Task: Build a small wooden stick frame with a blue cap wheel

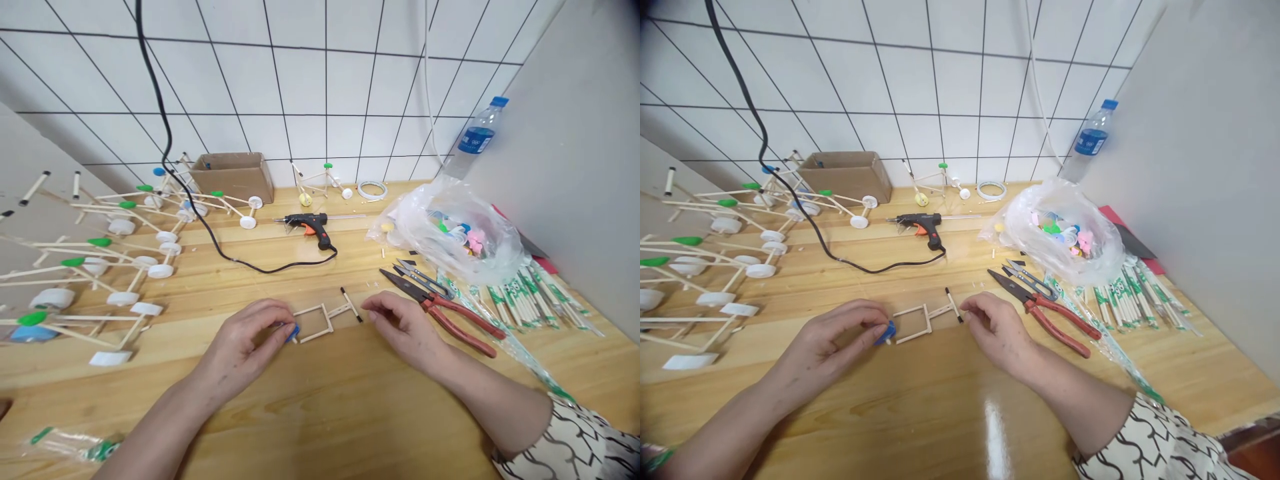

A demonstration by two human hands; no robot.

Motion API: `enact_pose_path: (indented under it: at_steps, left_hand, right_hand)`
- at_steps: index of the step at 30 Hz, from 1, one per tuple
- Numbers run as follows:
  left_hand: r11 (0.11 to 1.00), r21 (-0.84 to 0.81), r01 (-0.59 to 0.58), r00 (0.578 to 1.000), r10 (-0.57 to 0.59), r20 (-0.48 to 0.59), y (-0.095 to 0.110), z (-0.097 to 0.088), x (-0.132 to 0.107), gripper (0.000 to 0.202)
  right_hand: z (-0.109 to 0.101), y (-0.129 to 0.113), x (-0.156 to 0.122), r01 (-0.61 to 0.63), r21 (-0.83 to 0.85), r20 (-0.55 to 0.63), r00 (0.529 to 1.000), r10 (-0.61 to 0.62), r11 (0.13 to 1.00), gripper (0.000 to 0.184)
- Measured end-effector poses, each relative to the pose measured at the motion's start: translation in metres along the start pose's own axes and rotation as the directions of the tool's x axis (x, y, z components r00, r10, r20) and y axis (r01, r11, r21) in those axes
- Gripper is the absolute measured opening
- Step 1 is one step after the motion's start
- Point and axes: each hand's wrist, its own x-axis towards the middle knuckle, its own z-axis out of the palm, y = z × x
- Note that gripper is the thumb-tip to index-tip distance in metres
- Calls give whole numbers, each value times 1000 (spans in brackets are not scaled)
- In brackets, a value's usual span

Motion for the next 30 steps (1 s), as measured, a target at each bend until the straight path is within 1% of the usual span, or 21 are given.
enact_pose_path:
  at_steps: [5,15,25,30]
  left_hand:
    - [1000,4,0,998,0,-55,0,3,0,10]
    - [998,-53,45,995,-49,-82,1,7,-1,10]
    - [997,-44,66,995,-69,-68,1,8,-2,11]
    - [996,-60,63,997,-66,-49,1,8,-3,11]
  right_hand:
    - [-1,0,-1,11,0,18,1000,-11,1000,15]
    - [-2,1,0,31,-18,34,999,-31,999,16]
    - [-2,5,1,34,-34,77,997,-31,999,15]
    - [-2,5,0,54,-45,75,996,-50,998,15]
